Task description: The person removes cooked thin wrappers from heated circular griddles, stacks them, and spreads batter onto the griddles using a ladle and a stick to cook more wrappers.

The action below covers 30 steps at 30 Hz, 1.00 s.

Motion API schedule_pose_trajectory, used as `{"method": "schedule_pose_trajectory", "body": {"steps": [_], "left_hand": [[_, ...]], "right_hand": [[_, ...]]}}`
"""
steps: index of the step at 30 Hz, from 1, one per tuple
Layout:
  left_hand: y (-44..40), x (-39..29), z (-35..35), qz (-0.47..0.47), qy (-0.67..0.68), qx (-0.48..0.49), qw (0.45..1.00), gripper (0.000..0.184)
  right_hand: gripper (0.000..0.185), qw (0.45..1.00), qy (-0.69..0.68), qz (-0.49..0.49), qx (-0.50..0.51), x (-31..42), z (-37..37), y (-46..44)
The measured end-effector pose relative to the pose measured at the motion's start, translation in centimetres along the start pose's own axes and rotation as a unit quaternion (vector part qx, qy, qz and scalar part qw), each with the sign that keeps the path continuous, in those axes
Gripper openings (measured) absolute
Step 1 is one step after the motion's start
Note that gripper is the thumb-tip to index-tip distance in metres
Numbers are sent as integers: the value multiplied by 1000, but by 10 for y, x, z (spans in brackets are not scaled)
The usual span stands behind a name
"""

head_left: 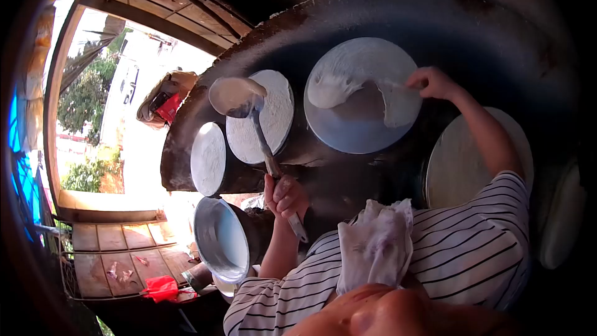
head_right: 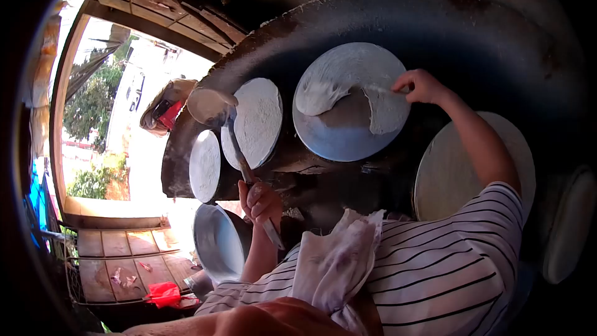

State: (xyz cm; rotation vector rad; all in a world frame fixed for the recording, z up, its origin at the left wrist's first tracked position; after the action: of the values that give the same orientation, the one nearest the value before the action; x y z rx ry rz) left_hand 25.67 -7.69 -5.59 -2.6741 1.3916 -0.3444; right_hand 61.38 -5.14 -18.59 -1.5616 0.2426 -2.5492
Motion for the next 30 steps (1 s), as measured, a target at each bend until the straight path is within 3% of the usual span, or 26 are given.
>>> {"method": "schedule_pose_trajectory", "body": {"steps": [1, 3, 5, 7, 11, 14, 17, 18, 21, 22, 23, 25, 28, 30], "left_hand": [[-6, -9, 10, 0, -11, 3, 1000, 41], [-27, -16, 30, -1, 17, -3, 1000, 41], [-48, -20, 50, -25, 87, -31, 995, 41], [-40, -19, 52, -35, 87, -43, 995, 41], [-22, -16, 27, -38, 56, -28, 997, 42], [-21, -25, 34, -25, 35, -23, 999, 36], [-27, -23, 27, -56, 63, -17, 996, 39], [-23, -22, 24, -63, 65, -20, 996, 39], [-13, -19, 12, -55, 59, -28, 996, 40], [-13, -19, 10, -45, 55, -31, 997, 39], [-16, -22, 13, -46, 68, -31, 996, 39], [-44, -17, 23, -27, 96, -12, 995, 38], [-47, 7, 3, -7, 88, 27, 996, 38], [-32, 11, -6, -3, 42, 34, 999, 38]], "right_hand": [[33, 994, 25, -35, -103, -40, 23, -13], [32, 968, 210, -12, -140, -41, 18, -61], [32, 987, 143, 74, -8, -10, -52, -93], [33, 992, 90, 74, 37, 6, -83, -80], [39, 986, -17, 51, 157, 23, -69, -45], [43, 998, 18, -50, 24, -21, -36, -72], [43, 991, -33, 20, 127, 8, -70, -66], [44, 986, 18, 65, 151, 10, -71, -56], [48, 978, -53, -59, 194, -7, -40, -25], [50, 968, -8, -161, 190, -28, -31, -25], [49, 975, 5, -195, 111, -49, -23, -36], [47, 984, 143, 31, -98, -20, -18, -56], [42, 995, 28, 43, 82, 23, -62, -25], [39, 993, -31, -11, 113, 22, -37, 19]]}}
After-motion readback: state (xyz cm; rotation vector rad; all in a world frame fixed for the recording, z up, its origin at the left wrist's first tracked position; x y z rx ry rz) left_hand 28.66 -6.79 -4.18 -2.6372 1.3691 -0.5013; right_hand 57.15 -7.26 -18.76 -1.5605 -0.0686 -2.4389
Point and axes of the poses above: each hand's wrist, its own y-axis away from the middle knuckle, its own z-axis out of the back of the hand, x = y × z, the point moved 10 cm from there along -y, towards the middle knuckle, and after that the axes turned 5 degrees about -y, right-handed, at the moved point
